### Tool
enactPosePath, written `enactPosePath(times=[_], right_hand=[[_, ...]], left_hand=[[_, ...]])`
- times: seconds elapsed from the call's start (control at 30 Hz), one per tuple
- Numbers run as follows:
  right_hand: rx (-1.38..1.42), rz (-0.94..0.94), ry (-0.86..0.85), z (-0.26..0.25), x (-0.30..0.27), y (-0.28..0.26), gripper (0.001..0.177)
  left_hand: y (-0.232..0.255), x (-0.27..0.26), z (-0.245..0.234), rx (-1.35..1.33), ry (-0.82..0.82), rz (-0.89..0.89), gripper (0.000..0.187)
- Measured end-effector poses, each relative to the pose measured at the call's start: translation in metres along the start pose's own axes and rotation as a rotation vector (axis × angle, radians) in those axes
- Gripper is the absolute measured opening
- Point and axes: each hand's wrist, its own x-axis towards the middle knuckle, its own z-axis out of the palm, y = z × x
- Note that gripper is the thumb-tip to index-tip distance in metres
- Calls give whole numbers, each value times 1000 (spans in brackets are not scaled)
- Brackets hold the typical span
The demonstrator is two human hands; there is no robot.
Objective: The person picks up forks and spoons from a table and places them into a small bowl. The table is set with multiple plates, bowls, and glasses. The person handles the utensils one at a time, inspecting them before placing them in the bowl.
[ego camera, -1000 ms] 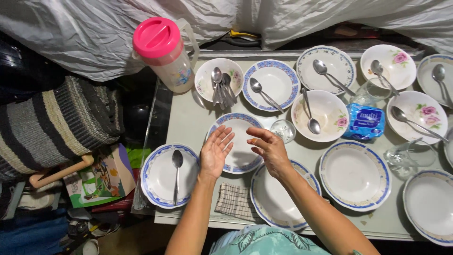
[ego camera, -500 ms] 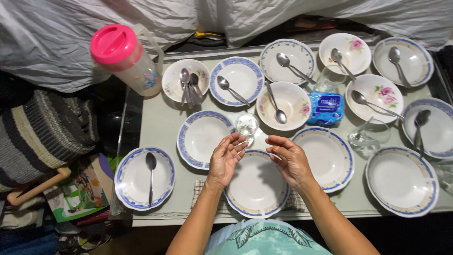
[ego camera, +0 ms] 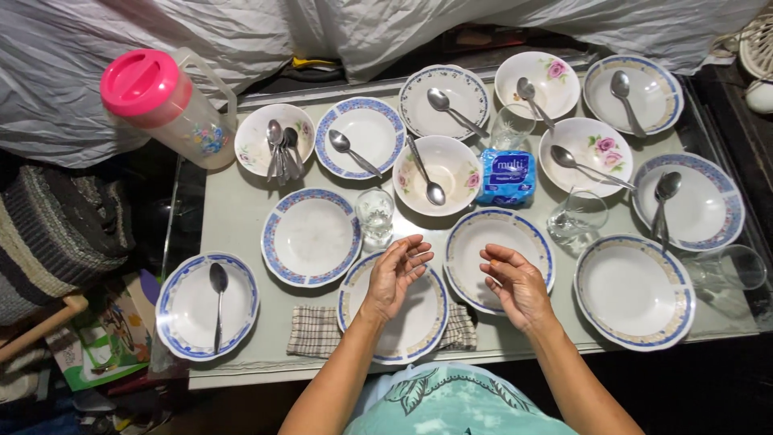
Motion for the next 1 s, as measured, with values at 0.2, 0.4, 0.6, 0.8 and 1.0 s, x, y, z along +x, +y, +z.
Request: enactPosePath(times=[0.2,0.4,0.6,0.8,1.0], right_hand=[[-52,7,-1,-27,21,-9,38],[-155,-94,-66,-8,70,-29,39],[-253,-186,-108,39,108,-40,43],[-495,-253,-184,50,179,-7,39],[-933,-263,-185,61,251,27,46]], left_hand=[[-8,12,12,36,18,34,46],[13,44,30,127,28,125,56],[28,71,37,88,57,123,65],[33,87,38,76,114,105,70],[40,87,45,83,150,67,75]])
